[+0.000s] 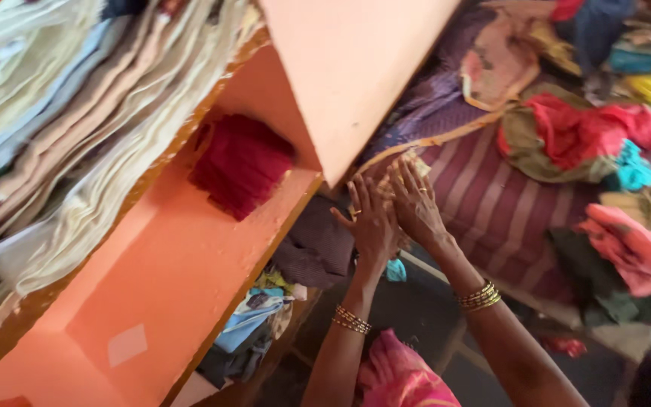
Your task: The person folds various colorful garments by hand on a bed and places them on a nearby shelf. The person handles shirts and other clothing items one at a time, folding them neatly and stacking them.
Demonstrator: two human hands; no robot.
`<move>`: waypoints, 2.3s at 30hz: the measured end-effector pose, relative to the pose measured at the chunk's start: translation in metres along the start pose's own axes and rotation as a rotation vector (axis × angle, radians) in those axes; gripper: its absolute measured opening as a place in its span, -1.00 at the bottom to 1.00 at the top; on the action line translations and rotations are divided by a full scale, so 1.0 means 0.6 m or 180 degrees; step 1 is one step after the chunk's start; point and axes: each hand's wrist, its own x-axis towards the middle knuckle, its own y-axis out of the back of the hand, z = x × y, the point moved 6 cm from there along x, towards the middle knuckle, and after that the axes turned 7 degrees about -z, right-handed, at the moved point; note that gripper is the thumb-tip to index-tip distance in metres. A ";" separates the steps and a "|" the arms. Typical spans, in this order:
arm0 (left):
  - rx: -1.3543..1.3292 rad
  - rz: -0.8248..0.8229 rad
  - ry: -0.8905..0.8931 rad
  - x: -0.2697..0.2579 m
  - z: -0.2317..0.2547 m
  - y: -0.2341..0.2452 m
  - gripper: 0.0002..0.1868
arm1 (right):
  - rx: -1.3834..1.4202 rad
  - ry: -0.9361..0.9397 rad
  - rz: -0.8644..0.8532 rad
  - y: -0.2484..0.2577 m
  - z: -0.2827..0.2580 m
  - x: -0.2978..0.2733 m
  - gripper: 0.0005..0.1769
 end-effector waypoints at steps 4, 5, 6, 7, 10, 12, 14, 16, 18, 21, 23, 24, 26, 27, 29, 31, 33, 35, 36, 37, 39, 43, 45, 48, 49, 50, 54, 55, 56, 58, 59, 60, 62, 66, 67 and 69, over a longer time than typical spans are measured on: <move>-0.0083 -0.0316 -0.0417 -0.003 0.068 0.001 -0.32 | -0.0141 -0.0269 0.0144 0.056 0.032 -0.051 -0.16; -0.0084 -0.0449 -0.0540 -0.005 0.084 0.000 -0.33 | -0.0197 -0.0351 0.0216 0.069 0.039 -0.065 -0.18; -0.0133 -0.0435 -0.0646 -0.009 0.099 0.004 -0.33 | -0.0254 -0.0434 0.0286 0.081 0.045 -0.080 -0.19; -0.0183 -0.0413 -0.0766 -0.011 0.118 0.008 -0.33 | -0.0316 -0.0523 0.0369 0.094 0.053 -0.095 -0.21; 0.0110 -0.0518 -0.0970 -0.021 0.160 0.011 -0.33 | -0.0309 -0.0831 0.0358 0.122 0.082 -0.134 -0.13; 0.0055 -0.0578 -0.1094 -0.033 0.191 0.013 -0.32 | -0.0403 -0.0929 0.0508 0.145 0.100 -0.170 -0.18; -0.0435 -0.0633 -0.1234 -0.040 0.219 0.015 -0.27 | -0.0405 -0.1071 0.0647 0.166 0.119 -0.210 -0.18; -0.0493 -0.0743 -0.1357 -0.049 0.249 0.012 -0.26 | -0.0301 -0.1199 0.0810 0.183 0.131 -0.245 -0.10; -0.0613 -0.0730 -0.1519 -0.061 0.282 0.013 -0.25 | -0.0520 -0.1482 0.0742 0.197 0.147 -0.282 -0.18; -0.0718 -0.0651 -0.1789 -0.085 0.335 0.008 -0.21 | -0.0560 -0.1806 0.0777 0.215 0.171 -0.331 -0.20; -0.0509 -0.0725 -0.1884 -0.103 0.370 -0.004 -0.21 | -0.0553 -0.1951 0.0836 0.229 0.190 -0.366 -0.20; -0.0394 -0.0655 -0.1956 -0.114 0.387 -0.006 -0.21 | -0.0576 -0.2001 0.0853 0.236 0.199 -0.384 -0.20; -0.0165 -0.0483 -0.2081 -0.129 0.425 -0.009 -0.21 | -0.0567 -0.2090 0.0910 0.251 0.220 -0.414 -0.20; -0.0231 -0.0506 -0.2126 -0.138 0.441 -0.012 -0.22 | -0.0528 -0.2136 0.0934 0.256 0.230 -0.433 -0.19; -0.0361 -0.0558 -0.2194 -0.154 0.474 -0.019 -0.22 | -0.0512 -0.2236 0.0948 0.264 0.254 -0.466 -0.18; -0.0408 -0.0624 -0.2261 -0.168 0.509 -0.027 -0.22 | -0.0553 -0.2322 0.0927 0.274 0.284 -0.498 -0.19; -0.0446 -0.0695 -0.2277 -0.178 0.542 -0.034 -0.22 | -0.0501 -0.2346 0.0925 0.283 0.314 -0.529 -0.19; -0.0484 -0.0788 -0.2257 -0.191 0.574 -0.043 -0.22 | -0.0539 -0.2432 0.0820 0.290 0.347 -0.562 -0.19; -0.0475 -0.0709 -0.2266 -0.198 0.591 -0.044 -0.23 | -0.0603 -0.2509 0.0713 0.292 0.365 -0.579 -0.18; -0.0468 -0.0621 -0.2266 -0.199 0.606 -0.045 -0.24 | -0.0675 -0.2573 0.0609 0.296 0.383 -0.589 -0.18; -0.0432 -0.0547 -0.2284 -0.203 0.636 -0.049 -0.26 | -0.0569 -0.2585 0.0677 0.307 0.412 -0.610 -0.19; -0.0410 -0.0651 -0.2361 -0.221 0.681 -0.071 -0.25 | -0.0446 -0.2718 0.0582 0.307 0.463 -0.649 -0.18; -0.0433 -0.0809 -0.2397 -0.228 0.699 -0.086 -0.24 | -0.0373 -0.2752 0.0493 0.304 0.481 -0.667 -0.19; -0.0252 -0.1147 -0.2419 -0.236 0.719 -0.118 -0.23 | -0.0356 -0.2780 0.0413 0.294 0.502 -0.688 -0.19; -0.0057 -0.1213 -0.2413 -0.240 0.721 -0.131 -0.23 | -0.0364 -0.2786 0.0388 0.288 0.506 -0.694 -0.19; 0.0138 -0.1278 -0.2405 -0.243 0.722 -0.144 -0.24 | -0.0379 -0.2794 0.0377 0.282 0.510 -0.701 -0.21; 0.0009 -0.1253 -0.2442 -0.246 0.730 -0.181 -0.25 | -0.0342 -0.2870 0.0322 0.261 0.534 -0.713 -0.24; 0.0043 -0.1240 -0.2453 -0.245 0.733 -0.190 -0.25 | -0.0312 -0.2913 0.0296 0.255 0.541 -0.716 -0.23; 0.0077 -0.1228 -0.2465 -0.242 0.737 -0.199 -0.25 | -0.0248 -0.2929 0.0302 0.249 0.548 -0.717 -0.23; 0.0039 -0.1128 -0.2459 -0.230 0.748 -0.216 -0.25 | -0.0119 -0.2963 0.0309 0.236 0.565 -0.716 -0.22; 0.0024 -0.1089 -0.2462 -0.224 0.751 -0.223 -0.25 | -0.0104 -0.2974 0.0326 0.228 0.571 -0.716 -0.23; 0.0018 -0.1170 -0.2492 -0.219 0.755 -0.234 -0.24 | -0.0090 -0.2986 0.0343 0.220 0.577 -0.715 -0.24; -0.0024 -0.1315 -0.2550 -0.202 0.772 -0.257 -0.23 | -0.0116 -0.3009 0.0329 0.207 0.599 -0.708 -0.26; 0.0360 -0.0987 -0.2688 -0.174 0.793 -0.291 -0.26 | -0.0113 -0.3019 0.0278 0.169 0.644 -0.695 -0.30; 0.0259 -0.1086 -0.2702 -0.173 0.795 -0.304 -0.27 | -0.0090 -0.3020 0.0280 0.158 0.656 -0.695 -0.31; -0.0023 -0.1347 -0.2716 -0.171 0.797 -0.330 -0.30 | -0.0002 -0.2928 0.0615 0.148 0.683 -0.694 -0.39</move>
